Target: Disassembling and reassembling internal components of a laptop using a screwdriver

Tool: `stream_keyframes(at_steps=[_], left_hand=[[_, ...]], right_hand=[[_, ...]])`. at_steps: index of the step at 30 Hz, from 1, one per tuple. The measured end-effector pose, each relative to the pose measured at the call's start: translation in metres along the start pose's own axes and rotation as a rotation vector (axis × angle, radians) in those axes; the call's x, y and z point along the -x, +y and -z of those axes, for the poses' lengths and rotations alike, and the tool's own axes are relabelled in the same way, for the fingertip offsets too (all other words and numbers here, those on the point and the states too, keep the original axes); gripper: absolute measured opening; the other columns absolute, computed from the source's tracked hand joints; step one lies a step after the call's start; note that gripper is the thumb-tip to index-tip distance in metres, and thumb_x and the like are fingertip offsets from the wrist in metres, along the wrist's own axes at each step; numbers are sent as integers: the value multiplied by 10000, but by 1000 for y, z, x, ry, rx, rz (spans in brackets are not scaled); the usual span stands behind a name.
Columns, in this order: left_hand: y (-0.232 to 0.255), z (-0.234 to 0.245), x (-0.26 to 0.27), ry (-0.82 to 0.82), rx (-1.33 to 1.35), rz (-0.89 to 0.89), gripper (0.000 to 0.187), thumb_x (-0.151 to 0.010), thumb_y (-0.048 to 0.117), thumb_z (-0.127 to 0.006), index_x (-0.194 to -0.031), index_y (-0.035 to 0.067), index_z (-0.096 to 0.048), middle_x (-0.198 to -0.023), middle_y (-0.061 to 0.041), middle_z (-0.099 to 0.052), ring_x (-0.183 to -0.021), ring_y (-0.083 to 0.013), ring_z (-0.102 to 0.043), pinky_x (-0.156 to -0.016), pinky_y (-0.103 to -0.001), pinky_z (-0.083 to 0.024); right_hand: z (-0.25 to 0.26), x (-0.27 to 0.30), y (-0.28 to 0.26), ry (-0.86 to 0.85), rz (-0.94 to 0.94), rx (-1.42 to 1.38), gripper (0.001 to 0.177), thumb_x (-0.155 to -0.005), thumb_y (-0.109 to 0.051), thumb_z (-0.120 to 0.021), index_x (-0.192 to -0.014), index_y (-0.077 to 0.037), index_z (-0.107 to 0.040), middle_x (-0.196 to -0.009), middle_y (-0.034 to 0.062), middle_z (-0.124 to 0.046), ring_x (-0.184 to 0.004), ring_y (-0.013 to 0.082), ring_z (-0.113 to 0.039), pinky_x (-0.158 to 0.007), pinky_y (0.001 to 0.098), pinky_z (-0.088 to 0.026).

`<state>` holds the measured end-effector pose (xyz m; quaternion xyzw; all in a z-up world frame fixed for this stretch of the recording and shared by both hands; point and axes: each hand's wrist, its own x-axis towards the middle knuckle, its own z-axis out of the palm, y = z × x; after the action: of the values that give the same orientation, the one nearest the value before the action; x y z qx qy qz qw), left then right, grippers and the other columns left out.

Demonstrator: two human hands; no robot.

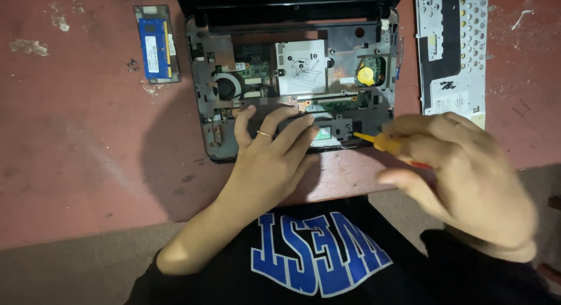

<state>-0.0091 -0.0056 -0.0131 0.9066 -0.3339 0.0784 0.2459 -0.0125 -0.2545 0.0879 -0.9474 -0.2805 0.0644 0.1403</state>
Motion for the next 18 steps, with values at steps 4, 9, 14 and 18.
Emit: stream_keyframes(at_steps=[4,9,14,18], left_hand=[[-3,-5,-1,34,19,25,339,-854,302,-786,-1117,110,-689,-1205,5,-585,-1201,-254,-511,-1021,-609,-258],[-10,4,-7,-24,79,-34,320,-876,288,-730,-1133,103,-681,-1220,-24,-585,-1194,-267,-501,-1031,-614,-226],[-5,13,-27,-56,111,-100,515,-822,373,-784,-1232,128,-594,-1178,-28,-629,-1150,-277,-554,-1059,-579,-223],[14,18,-64,-270,299,-130,841,-761,600,-749,-1407,160,-440,-1323,11,-615,-1234,-225,-546,-1109,-508,-193]], right_hand=[[38,-8,4,-289,125,-241,381,-826,-59,-526,-1186,-106,-410,-1296,205,-399,-591,163,-647,-344,224,-590],[51,-5,2,-431,230,208,540,-784,-181,-571,-1316,-153,-490,-1210,67,-472,-509,198,-668,-413,335,-637],[47,-14,-8,-292,-52,310,380,-920,-556,-545,-944,-176,-562,-681,-1,-602,-370,153,-569,-360,318,-501],[43,-16,-10,-185,-184,582,613,-990,-760,-463,-849,-188,-632,-603,-20,-595,-420,156,-548,-406,294,-362]])
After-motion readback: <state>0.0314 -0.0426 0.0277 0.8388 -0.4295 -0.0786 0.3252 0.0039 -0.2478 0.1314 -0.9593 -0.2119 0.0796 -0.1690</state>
